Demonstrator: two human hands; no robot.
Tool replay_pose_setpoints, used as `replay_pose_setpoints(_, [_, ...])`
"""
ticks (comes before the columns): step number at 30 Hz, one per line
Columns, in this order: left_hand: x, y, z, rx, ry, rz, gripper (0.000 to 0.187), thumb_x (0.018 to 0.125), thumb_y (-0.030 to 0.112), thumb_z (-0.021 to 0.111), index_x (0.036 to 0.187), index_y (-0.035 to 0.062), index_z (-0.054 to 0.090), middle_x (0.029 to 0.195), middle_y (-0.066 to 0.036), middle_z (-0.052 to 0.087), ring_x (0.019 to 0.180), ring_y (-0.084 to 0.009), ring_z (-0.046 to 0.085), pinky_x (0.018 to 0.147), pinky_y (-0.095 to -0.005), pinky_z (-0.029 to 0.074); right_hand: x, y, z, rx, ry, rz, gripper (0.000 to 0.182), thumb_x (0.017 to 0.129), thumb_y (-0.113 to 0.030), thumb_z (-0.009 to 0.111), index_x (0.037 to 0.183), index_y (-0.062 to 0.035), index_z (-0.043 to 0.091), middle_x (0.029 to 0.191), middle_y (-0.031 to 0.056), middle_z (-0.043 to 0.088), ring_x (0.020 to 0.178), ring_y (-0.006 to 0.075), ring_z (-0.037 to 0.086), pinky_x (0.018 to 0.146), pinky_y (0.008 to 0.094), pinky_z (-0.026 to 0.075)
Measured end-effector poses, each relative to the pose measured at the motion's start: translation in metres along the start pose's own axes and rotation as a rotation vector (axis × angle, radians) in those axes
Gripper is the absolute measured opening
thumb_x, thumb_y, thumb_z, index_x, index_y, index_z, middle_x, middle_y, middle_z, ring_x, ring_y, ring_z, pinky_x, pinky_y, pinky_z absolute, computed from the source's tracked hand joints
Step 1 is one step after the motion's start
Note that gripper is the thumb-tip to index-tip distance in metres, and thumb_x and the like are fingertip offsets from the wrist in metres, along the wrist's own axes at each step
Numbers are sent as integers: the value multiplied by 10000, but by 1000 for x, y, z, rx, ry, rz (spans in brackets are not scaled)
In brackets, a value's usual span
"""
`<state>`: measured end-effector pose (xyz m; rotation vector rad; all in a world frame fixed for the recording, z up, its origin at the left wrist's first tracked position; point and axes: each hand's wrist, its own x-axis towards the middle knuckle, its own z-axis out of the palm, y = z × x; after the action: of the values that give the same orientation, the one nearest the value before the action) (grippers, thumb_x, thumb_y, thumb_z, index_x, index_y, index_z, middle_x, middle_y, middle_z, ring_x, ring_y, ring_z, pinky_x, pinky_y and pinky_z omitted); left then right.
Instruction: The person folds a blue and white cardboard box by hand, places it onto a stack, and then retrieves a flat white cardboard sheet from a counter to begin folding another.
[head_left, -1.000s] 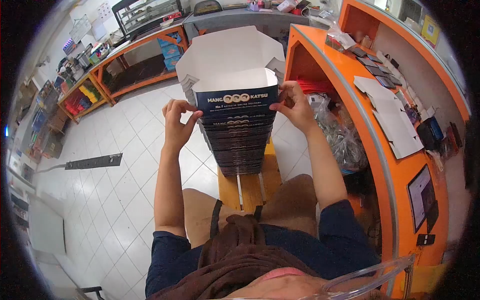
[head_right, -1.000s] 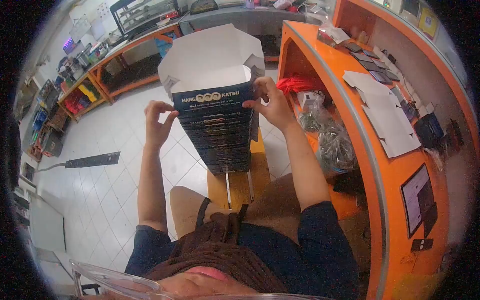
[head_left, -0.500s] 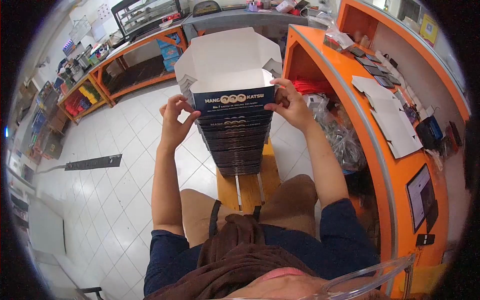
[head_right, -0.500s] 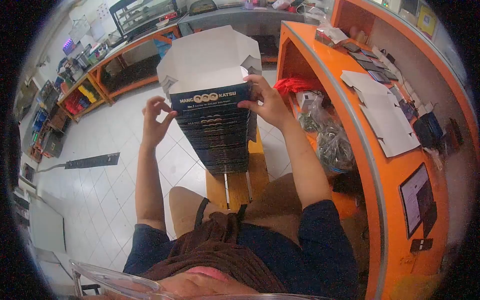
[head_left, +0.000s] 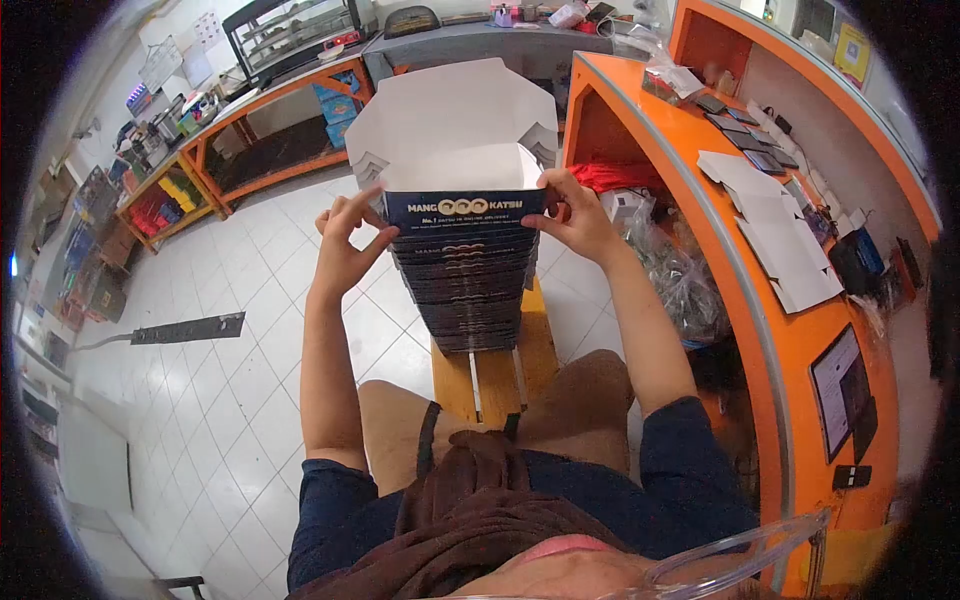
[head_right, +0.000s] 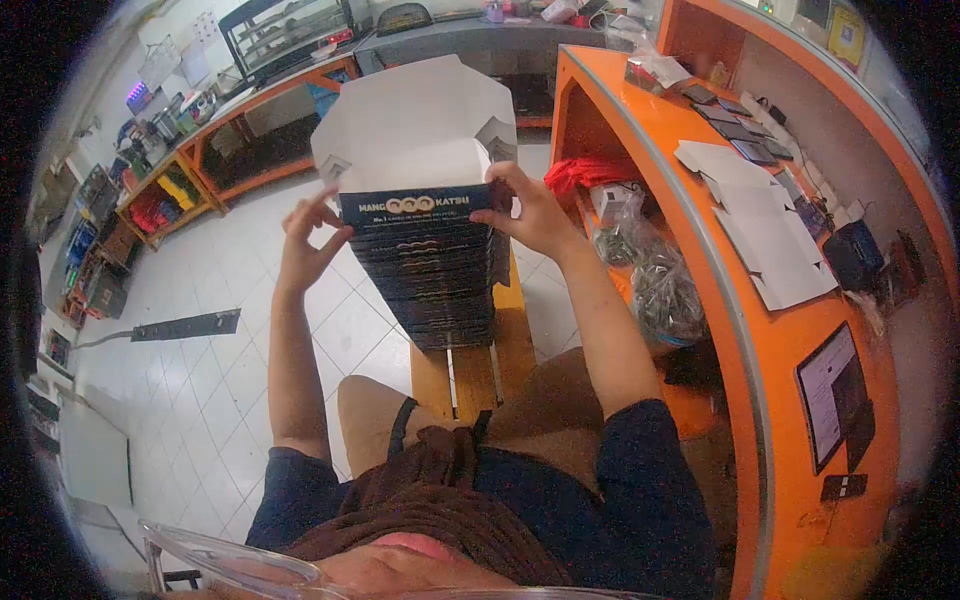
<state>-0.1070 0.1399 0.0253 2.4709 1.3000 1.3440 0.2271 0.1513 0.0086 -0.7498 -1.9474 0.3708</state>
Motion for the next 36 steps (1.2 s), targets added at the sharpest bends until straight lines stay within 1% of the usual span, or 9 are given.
replay_pose_setpoints(2, [1, 5, -5, 51, -29, 22, 514, 738, 170, 768, 1212, 180, 570, 800, 73, 611, 872, -106, 492, 919, -354, 239, 0, 6, -2, -112, -24, -116, 407, 769, -285, 754, 1001, -75, 495, 821, 45, 530, 736, 138, 521, 675, 288, 464])
replay_pose_setpoints(5, [2, 7, -8, 40, -35, 41, 389, 743, 181, 761, 1110, 178, 633, 820, 73, 618, 879, -110, 500, 940, -372, 220, -2, -3, -2, -19, -27, -61, 376, 789, -333, 735, 887, -47, 511, 820, 55, 519, 777, 128, 503, 685, 291, 433])
replay_pose_setpoints(8, [-1, 1, -9, 67, -46, 68, 285, 761, 200, 746, 1029, 163, 657, 823, 66, 624, 884, -116, 510, 957, -388, 202, 0, 1, 0, -59, -21, -63, 346, 836, -337, 689, 861, -36, 520, 792, 40, 517, 726, 117, 507, 653, 266, 432])
replay_pose_setpoints(11, [1, -4, -9, 48, -51, 40, 189, 797, 229, 713, 962, 148, 668, 830, 54, 629, 876, -122, 523, 967, -403, 192, 4, 10, 3, 53, -14, 77, 359, 874, -402, 618, 907, -45, 594, 741, 59, 545, 670, 154, 522, 637, 289, 450])
replay_pose_setpoints(14, [10, -10, -5, 63, -74, -12, 164, 829, 246, 681, 952, 140, 662, 811, 46, 617, 850, -120, 534, 974, -411, 193, 16, 4, 7, 122, 145, 187, 390, 884, -381, 606, 1042, -25, 636, 668, 53, 540, 613, 138, 508, 594, 283, 428])
replay_pose_setpoints(17, [16, 1, -3, 24, -98, -82, 196, 834, 241, 670, 993, 131, 639, 756, 48, 586, 811, -112, 542, 971, -411, 220, 23, 6, 5, -40, 59, 276, 486, 857, -336, 637, 1179, 23, 583, 645, 52, 541, 588, 124, 504, 574, 281, 419])
replay_pose_setpoints(23, [17, 1, -2, -21, -138, -123, 291, 817, 201, 667, 1086, 112, 599, 681, 58, 527, 751, -99, 540, 954, -402, 266, 31, -2, -5, -57, -57, 411, 512, 796, -226, 624, 1216, 55, 545, 664, 91, 593, 585, 141, 531, 578, 294, 432])
replay_pose_setpoints(30, [10, 35, 6, 82, -70, -99, 247, 809, 160, 630, 1053, 119, 627, 693, 35, 526, 745, -113, 531, 939, -389, 260, 45, -21, -2, -227, 1, 521, 449, 788, -184, 528, 1180, 30, 579, 980, 276, 634, 872, 334, 650, 796, 370, 485])
replay_pose_setpoints(36, [4, 20, 20, 157, 83, -80, 148, 809, 146, 584, 933, 114, 659, 705, 16, 547, 787, -142, 545, 920, -396, 264, 37, -4, 9, -245, 17, 491, 413, 808, -183, 500, 1164, -1, 603, 1038, 280, 610, 1011, 370, 588, 924, 413, 432])
